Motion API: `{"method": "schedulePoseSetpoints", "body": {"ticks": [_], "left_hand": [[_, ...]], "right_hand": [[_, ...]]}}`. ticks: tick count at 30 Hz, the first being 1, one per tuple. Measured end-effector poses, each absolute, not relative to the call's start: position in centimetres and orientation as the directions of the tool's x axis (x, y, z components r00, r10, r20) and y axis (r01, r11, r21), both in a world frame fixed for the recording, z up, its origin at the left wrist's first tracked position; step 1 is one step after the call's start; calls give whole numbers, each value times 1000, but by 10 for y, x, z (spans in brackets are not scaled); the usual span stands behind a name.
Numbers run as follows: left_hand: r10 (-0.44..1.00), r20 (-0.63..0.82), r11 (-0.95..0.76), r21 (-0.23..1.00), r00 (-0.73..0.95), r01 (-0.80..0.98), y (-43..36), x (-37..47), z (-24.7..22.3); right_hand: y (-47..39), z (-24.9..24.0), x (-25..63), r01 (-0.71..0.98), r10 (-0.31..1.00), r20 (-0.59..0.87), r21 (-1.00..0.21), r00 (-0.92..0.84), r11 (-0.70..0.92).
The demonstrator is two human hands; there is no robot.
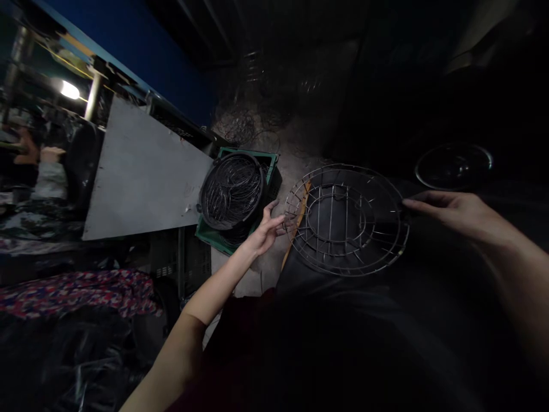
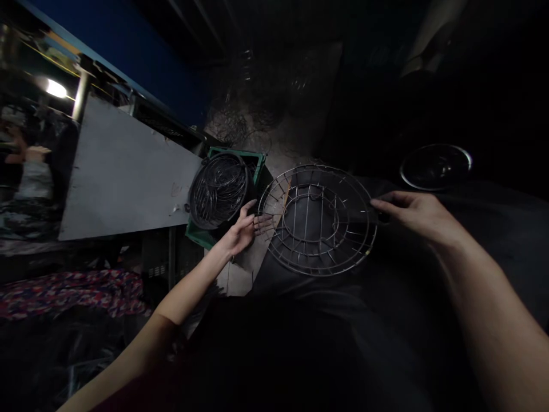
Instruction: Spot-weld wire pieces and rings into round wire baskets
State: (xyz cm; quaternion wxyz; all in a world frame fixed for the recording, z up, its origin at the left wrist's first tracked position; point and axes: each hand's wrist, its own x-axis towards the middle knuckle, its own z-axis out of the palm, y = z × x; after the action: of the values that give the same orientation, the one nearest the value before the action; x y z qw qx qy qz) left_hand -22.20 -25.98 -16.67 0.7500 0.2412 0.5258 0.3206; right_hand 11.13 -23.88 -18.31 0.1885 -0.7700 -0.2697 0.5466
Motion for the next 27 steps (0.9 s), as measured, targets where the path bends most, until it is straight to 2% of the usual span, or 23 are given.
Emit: {"method": "schedulePoseSetpoints", "body": {"ticks": [16,21,24,27], "left_hand": [[737,-623,673,713,264,-197,-254,-222,-179],[701,-651,711,669,291,-217,-253,-223,-182],[684,-676,729,650,275,-214,-254,-222,-178],[695,-669,719,657,262,-227,-251,-218,-167]], "right_hand": [[-240,-184,112,134,585,-772,-571,248,-810],[-241,-191,116,144,610,-761,-594,221,-792],[-243,-192,117,155,606,-763,-586,224,-795],[-244,-187,120,90,622,-748,-621,231,-779]]}}
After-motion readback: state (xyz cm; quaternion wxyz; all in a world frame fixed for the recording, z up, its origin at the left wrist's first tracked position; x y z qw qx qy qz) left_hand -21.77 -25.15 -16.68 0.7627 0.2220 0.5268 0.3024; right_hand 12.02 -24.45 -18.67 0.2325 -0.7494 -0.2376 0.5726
